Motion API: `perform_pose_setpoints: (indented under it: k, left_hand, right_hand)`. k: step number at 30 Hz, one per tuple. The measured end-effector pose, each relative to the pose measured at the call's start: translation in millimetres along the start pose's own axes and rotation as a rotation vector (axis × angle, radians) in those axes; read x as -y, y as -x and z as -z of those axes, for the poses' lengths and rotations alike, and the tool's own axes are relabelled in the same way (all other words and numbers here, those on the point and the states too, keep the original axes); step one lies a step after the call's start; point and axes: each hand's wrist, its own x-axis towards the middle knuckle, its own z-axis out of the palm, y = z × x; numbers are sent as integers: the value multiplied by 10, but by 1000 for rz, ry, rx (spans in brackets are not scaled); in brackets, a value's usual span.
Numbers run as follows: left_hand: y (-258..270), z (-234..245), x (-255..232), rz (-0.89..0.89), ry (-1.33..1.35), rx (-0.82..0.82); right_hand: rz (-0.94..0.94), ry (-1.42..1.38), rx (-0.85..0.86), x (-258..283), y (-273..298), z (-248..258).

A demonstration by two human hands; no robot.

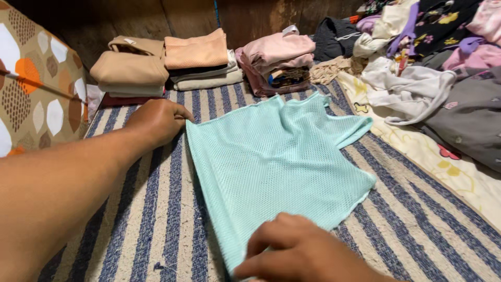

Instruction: The person picks up a light orange tank top and a light blue tank top from a pile of clothes, spreads them out on a striped surface, and folds each one by hand into a rectangular shape.

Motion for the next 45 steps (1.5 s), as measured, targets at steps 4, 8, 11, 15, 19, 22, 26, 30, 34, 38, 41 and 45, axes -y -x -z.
perform_pose_setpoints:
  k: [4, 8, 11, 15, 19, 22, 26, 30, 34, 38, 41, 45]
  left_hand:
    - [26, -19, 70, 35, 41, -36]
    - [33, -61, 157, 40, 49, -34]
    - [61, -95, 209, 10, 53, 1]
    - [160, -52, 87, 96, 127, -140]
    - [534, 45, -177, 214, 221, -227]
    - [1022, -91, -418, 230, 272, -224]
    - [1451, -256, -637, 177, 206, -125]
    - [1444, -271, -672, 174, 161, -54]
    - [1444, -360, -627, 89, 51, -80]
    - [1429, -365, -599, 119, 24, -30]
    - [1402, -366, -613, 118, 19, -19]
    - [1404, -373, -592, 132, 51, -16]
  right_hand:
    - [-20, -55, 51, -33, -145, -225]
    - [-27, -89, 34, -107, -250, -363]
    - [-106, -117, 58, -124, -238, -431]
    - [-63, -116, 40, -93, -216, -421]
    - [-79, -116, 24, -57, -264, -315]
    - [-150, 63, -162, -245, -297, -66]
    - [-813, 201, -254, -869, -558, 435]
    - [-911, 571, -262, -1396, -579, 764]
    - [-1027, 675, -273, -1827, -316, 904]
    - [-1055, 692, -243, -2053, -176, 999]
    - [-1174, 527, -237, -2167, -120, 1167]
    - [-1190, 589, -334, -2340, 19, 1360]
